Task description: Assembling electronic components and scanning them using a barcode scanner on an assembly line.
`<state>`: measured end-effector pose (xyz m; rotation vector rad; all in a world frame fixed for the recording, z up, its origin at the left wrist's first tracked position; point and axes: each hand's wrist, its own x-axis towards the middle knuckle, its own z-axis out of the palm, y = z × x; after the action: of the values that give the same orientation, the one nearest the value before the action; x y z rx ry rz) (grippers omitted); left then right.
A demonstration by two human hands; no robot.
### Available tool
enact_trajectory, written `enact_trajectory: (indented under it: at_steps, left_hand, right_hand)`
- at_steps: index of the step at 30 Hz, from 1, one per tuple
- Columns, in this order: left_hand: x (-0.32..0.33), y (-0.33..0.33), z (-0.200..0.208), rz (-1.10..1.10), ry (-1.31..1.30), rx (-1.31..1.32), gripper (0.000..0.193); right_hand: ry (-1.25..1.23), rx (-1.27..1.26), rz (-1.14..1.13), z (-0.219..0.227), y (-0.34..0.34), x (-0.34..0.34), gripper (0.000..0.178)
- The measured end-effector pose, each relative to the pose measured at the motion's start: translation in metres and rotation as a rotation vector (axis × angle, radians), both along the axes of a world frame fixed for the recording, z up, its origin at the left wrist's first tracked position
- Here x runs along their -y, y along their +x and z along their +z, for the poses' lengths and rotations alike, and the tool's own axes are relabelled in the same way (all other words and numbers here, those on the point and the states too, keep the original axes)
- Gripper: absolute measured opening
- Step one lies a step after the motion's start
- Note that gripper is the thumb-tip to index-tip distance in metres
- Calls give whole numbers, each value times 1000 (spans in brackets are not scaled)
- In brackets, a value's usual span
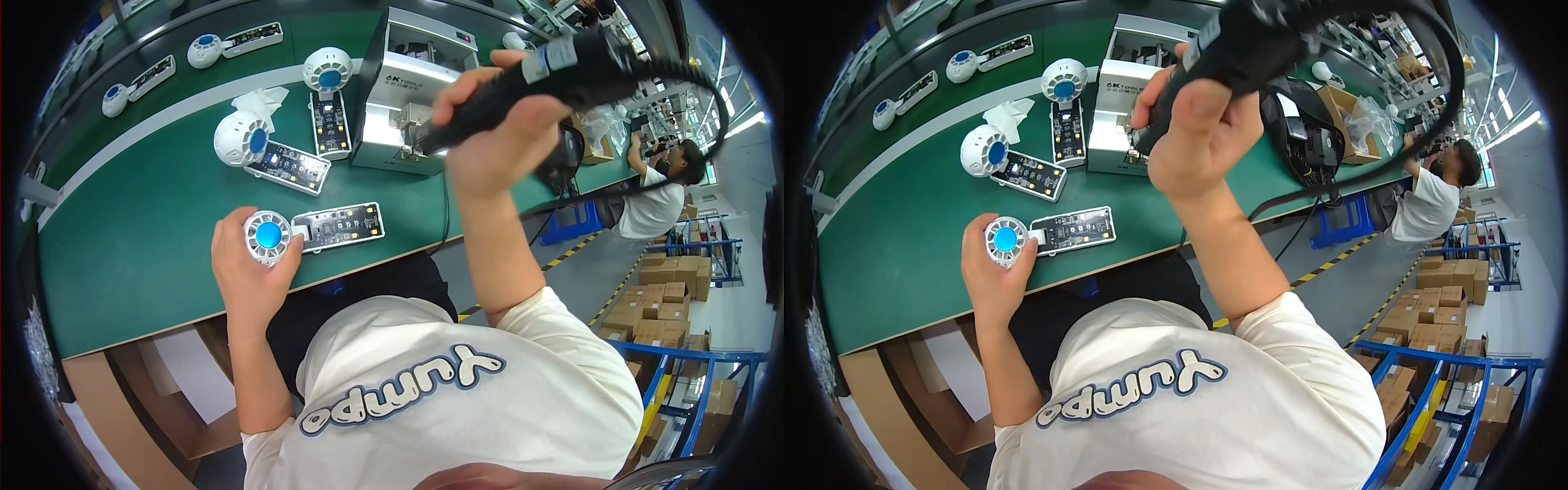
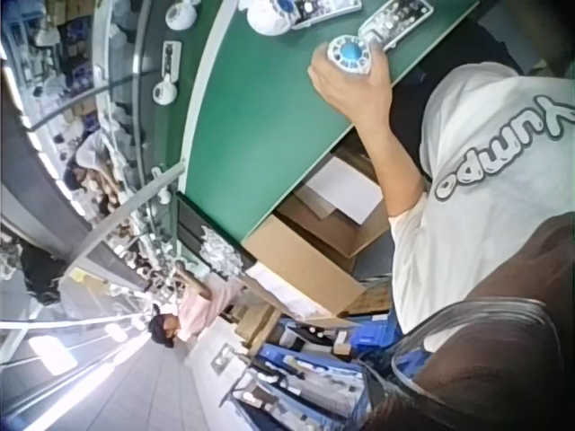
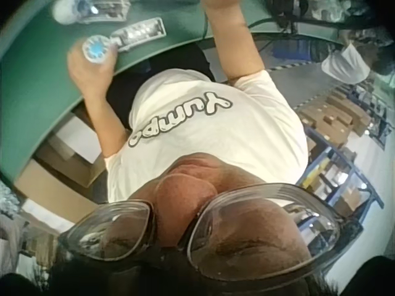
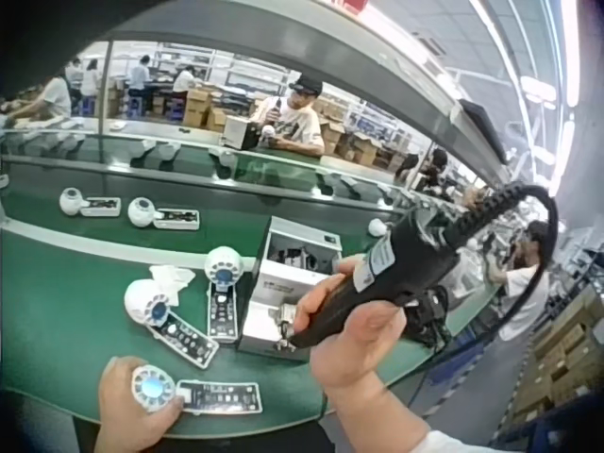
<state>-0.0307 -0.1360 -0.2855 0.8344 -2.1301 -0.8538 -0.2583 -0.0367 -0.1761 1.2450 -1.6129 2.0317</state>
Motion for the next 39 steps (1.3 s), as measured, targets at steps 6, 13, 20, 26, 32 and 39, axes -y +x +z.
enact_trajectory:
  at_steps: [6, 13, 20, 26, 32, 39]
  left_hand:
    - [5, -1, -1, -8, -25, -8, 51]
    - [3, 0, 2, 5, -16, -18, 51]
    - [0, 2, 0, 3, -27, -21, 51]
    - [6, 1, -2, -17, -31, -20, 51]
    - [6, 3, 3, 9, -119, -11, 53]
    - [31, 67, 27, -181, -4, 61, 53]
  right_hand:
    - [-66, 360, 471, -8, 28, -12, 93]
    - [-75, 439, 859, -34, 65, -7, 101]
    - [124, 496, 774, -37, 78, -6, 104]
    - [287, 439, 751, -32, 83, 2, 103]
    - [229, 547, 892, -35, 69, 9, 97]
    - [-28, 545, 646, -50, 13, -47, 88]
